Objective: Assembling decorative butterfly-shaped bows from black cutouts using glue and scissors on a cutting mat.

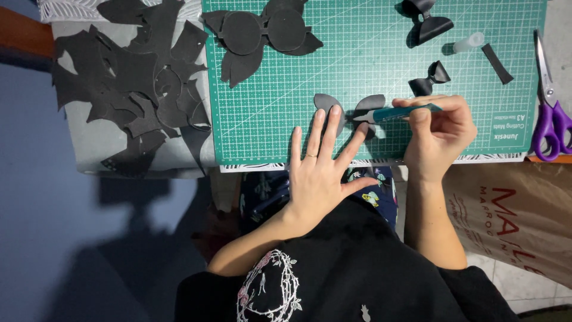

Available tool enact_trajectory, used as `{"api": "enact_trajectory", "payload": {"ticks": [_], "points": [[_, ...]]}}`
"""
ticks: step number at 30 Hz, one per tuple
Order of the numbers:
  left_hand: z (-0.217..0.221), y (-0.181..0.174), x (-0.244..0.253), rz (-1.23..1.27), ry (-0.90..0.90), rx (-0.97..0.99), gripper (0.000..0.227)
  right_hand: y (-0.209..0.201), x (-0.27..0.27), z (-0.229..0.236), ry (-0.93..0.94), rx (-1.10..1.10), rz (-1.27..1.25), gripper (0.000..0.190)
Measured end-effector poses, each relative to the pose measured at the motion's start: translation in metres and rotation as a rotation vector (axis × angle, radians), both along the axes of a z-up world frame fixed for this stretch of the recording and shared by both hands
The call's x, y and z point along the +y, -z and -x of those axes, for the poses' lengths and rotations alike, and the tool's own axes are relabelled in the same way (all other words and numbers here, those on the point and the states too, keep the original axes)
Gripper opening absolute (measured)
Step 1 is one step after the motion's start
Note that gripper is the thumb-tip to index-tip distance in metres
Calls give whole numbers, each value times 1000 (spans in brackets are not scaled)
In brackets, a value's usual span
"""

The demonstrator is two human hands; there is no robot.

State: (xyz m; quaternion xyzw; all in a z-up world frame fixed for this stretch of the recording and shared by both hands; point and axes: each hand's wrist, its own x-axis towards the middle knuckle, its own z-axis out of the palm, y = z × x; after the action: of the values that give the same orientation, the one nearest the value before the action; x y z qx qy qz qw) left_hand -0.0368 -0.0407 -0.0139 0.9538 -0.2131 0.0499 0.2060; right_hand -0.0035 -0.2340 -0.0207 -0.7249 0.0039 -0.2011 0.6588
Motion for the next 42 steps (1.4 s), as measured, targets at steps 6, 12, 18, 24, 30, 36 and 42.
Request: {"api": "enact_trajectory", "payload": {"ticks": [6, 12, 18, 24, 30, 36, 42], "points": [[0, 0, 2, -41, 12, -22, 86, 11, -75, -6, 134, -112, -191, 15], [5, 6, 8, 124, 74, -70, 83, -15, -135, -16, 220, 83, 372, 31], [8, 8, 17, 448, 86, -172, 32, -28, -127, -27, 109, -25, 774, 40], [2, -19, 29, 462, 43, -253, 7, -80, -65, -52, 99, -232, 1134, 42], [-4, -26, 31, 455, 57, -272, 10, -57, -58, -96, 17, -233, 1804, 35], [-24, -26, 34, 497, -3, -257, 24, -75, -48, -95, 35, -323, 1737, 23], [-61, -51, 40, 760, 40, 74, 49, -81, -18, -58, -442, 44, 587, 37]]}}
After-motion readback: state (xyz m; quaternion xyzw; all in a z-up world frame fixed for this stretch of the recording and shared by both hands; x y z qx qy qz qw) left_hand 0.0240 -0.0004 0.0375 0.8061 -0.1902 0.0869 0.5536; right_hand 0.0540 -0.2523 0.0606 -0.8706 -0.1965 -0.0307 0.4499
